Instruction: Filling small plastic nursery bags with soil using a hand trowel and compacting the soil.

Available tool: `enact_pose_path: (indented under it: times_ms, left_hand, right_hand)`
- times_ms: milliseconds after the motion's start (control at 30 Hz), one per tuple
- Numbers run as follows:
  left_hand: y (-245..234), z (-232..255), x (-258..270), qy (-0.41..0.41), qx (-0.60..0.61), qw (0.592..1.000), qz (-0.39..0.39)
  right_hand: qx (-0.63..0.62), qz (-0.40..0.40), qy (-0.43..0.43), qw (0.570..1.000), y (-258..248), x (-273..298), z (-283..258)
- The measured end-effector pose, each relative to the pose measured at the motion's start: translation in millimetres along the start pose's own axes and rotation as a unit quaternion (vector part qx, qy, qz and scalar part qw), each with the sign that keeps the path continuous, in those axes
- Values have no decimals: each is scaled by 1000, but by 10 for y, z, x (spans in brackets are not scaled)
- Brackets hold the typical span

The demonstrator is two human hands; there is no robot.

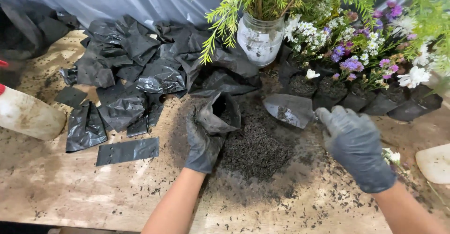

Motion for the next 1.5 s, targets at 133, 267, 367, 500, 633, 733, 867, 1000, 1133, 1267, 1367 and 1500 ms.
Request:
enact_pose_path:
  times_ms: [133,267,367,500,633,733,867,1000,1133,1267,1367,1500]
  left_hand:
    - [55,-47,118,-5,66,993,100]
    - [52,-57,158,17,21,997,78]
    - [-159,-37,-23,29,29,997,64]
    - [281,-10,301,17,-11,998,62]
    - [-307,-66,-117,2,-70,997,31]
    - [-384,-52,-186,38,-58,997,18]
    - [-20,-40,-96,58,-65,987,-132]
    - [-88,-59,38,13,-53,998,20]
    - [170,24,153,0,-35,999,-17]
    - [-29,241,10,63,23,998,20]
    - [-207,343,-75,88,11,994,60]
    - [-136,354,5,102,6,992,69]
  right_hand:
    - [-29,31,26,999,1054,202,-85]
    - [-173,-45,57,982,1271,265,-234]
    - [-338,-128,108,926,1151,255,-140]
    - [-593,-208,135,766,718,272,-19]
    - [-518,-336,159,770,540,176,150]
    - [-547,-263,61,793,236,18,113]
    - [-366,-56,-69,926,-744,-263,-179]
    - [85,137,-120,980,-1242,-313,-785]
    - [102,137,-77,982,-1320,-274,-592]
    - [-627,-209,21,750,-359,-187,-361]
    - [-802,-272,56,528,139,36,-772]
    - [-737,-300,5,605,671,316,-1341]
Point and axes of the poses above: each hand's wrist, its own x-axis away from the middle knuckle, its own y-axis out of the palm, z = x × y, the point moved 9 cm from there along -x, towards the middle knuckle, and after that the axes turned 9 degrees about -z, right-handed, at the moved point
